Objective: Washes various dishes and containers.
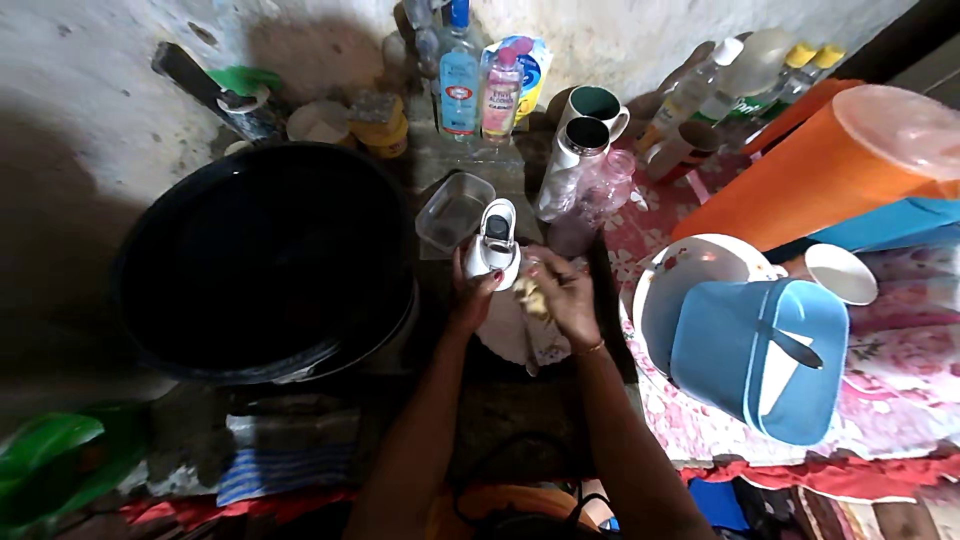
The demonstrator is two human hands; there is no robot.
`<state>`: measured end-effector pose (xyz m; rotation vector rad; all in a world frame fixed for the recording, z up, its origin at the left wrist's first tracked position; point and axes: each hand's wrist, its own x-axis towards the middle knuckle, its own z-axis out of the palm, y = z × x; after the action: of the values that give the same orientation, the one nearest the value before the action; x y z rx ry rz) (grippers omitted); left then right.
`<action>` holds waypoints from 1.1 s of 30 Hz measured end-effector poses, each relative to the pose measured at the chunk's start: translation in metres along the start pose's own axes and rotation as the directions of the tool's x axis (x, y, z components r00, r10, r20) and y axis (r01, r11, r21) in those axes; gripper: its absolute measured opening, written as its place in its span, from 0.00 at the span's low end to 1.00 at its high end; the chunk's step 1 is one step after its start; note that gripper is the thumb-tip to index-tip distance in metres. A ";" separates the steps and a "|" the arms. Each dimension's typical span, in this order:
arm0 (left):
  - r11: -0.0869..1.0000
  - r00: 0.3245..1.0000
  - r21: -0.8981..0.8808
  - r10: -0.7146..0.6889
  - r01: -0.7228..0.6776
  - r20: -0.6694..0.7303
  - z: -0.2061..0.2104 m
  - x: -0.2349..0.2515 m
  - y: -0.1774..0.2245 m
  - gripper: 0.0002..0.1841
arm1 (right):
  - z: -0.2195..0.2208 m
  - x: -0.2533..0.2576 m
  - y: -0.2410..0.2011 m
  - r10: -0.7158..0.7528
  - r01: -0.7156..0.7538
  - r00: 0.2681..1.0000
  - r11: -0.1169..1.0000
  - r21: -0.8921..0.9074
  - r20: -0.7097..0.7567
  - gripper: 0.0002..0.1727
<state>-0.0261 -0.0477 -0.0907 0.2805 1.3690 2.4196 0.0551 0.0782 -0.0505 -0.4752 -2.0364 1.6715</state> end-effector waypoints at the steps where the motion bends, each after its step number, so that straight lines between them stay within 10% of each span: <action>1: 0.995 0.999 0.084 0.045 -0.046 0.018 -0.002 0.001 -0.001 0.53 | -0.005 0.004 -0.004 -0.006 0.014 0.991 0.998 0.056 -0.137 0.12; 4: 0.963 0.988 0.239 0.103 -0.127 0.111 -0.007 0.001 -0.004 0.53 | -0.005 0.015 -0.031 -0.021 0.064 0.952 0.990 0.129 -0.307 0.15; 8: 0.929 0.995 0.360 0.051 -0.081 0.091 -0.001 -0.007 0.006 0.43 | 0.037 -0.002 -0.036 -0.269 0.284 0.959 0.886 -0.367 0.091 0.22; 12: 0.890 0.985 0.424 0.131 -0.165 0.110 -0.001 -0.007 0.003 0.42 | 0.048 0.011 -0.018 -0.485 0.420 0.873 0.681 -0.600 0.061 0.19; 18: 0.907 0.966 0.339 0.210 -0.250 0.151 0.000 -0.004 -0.002 0.47 | 0.039 0.024 -0.049 -0.017 -0.017 0.998 0.874 -0.486 -0.064 0.25; 24: 0.893 0.980 0.409 0.199 -0.187 0.012 -0.009 0.004 -0.003 0.43 | 0.025 -0.011 -0.042 -0.138 0.204 0.975 0.865 -0.459 0.173 0.17; 33: 0.799 0.893 0.402 0.370 -0.446 0.255 -0.011 0.004 -0.013 0.47 | -0.007 0.014 -0.068 0.381 -0.117 0.864 0.788 -0.605 0.330 0.22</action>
<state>-0.0308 -0.0487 -0.1075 0.9693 1.9466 2.2791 0.0493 0.0779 0.0187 -0.6376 -2.9565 1.3608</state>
